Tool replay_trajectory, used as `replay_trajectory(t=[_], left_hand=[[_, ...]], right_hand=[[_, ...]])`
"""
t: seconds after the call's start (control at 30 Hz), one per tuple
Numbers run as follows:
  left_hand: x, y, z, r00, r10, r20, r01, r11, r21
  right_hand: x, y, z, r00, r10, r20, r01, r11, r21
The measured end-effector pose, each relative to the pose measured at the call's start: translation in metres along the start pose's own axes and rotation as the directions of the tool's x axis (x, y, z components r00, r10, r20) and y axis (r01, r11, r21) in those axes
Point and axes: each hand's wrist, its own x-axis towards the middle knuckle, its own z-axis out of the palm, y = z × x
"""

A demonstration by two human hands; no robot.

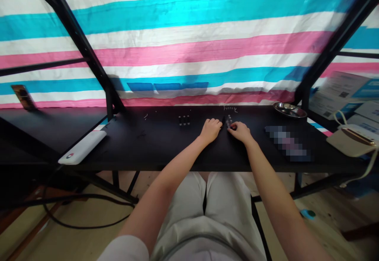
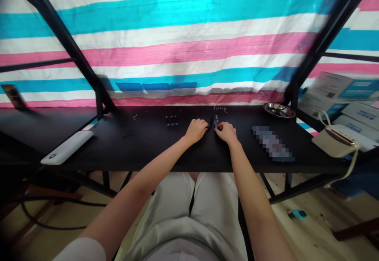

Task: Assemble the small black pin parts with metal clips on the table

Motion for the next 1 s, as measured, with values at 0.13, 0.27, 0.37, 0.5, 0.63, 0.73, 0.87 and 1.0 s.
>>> replay_trajectory(t=[0.13, 0.27, 0.37, 0.5, 0.63, 0.73, 0.87, 1.0], left_hand=[[-0.008, -0.008, -0.005, 0.999, 0.031, -0.016, -0.032, 0.999, -0.043], [-0.02, -0.021, -0.014, 0.994, 0.039, -0.104, -0.051, 0.992, -0.116], [-0.031, -0.032, -0.019, 0.983, 0.009, -0.181, -0.039, 0.986, -0.162], [-0.044, -0.037, -0.021, 0.958, -0.085, -0.275, 0.024, 0.976, -0.217], [-0.047, -0.032, -0.023, 0.937, -0.136, -0.322, 0.05, 0.964, -0.263], [-0.047, -0.029, -0.024, 0.929, -0.146, -0.34, 0.048, 0.959, -0.278], [-0.046, -0.027, -0.025, 0.927, -0.136, -0.35, 0.032, 0.958, -0.286], [-0.046, -0.026, -0.027, 0.927, -0.116, -0.356, 0.013, 0.96, -0.279]], right_hand=[[0.0, -0.001, 0.002, 1.0, -0.008, -0.005, 0.008, 1.0, 0.001], [0.001, 0.0, 0.003, 1.0, -0.013, -0.015, 0.013, 1.0, 0.011], [0.001, 0.0, 0.004, 0.999, -0.036, -0.018, 0.036, 0.999, 0.003], [-0.003, -0.009, 0.004, 0.993, -0.117, 0.004, 0.117, 0.993, 0.013], [-0.01, -0.027, 0.005, 0.945, -0.327, 0.009, 0.327, 0.944, 0.035], [-0.014, -0.037, 0.005, 0.913, -0.408, -0.011, 0.408, 0.913, -0.029], [-0.016, -0.042, 0.004, 0.9, -0.436, -0.019, 0.433, 0.897, -0.088], [-0.017, -0.043, 0.006, 0.888, -0.46, -0.021, 0.455, 0.883, -0.12]])
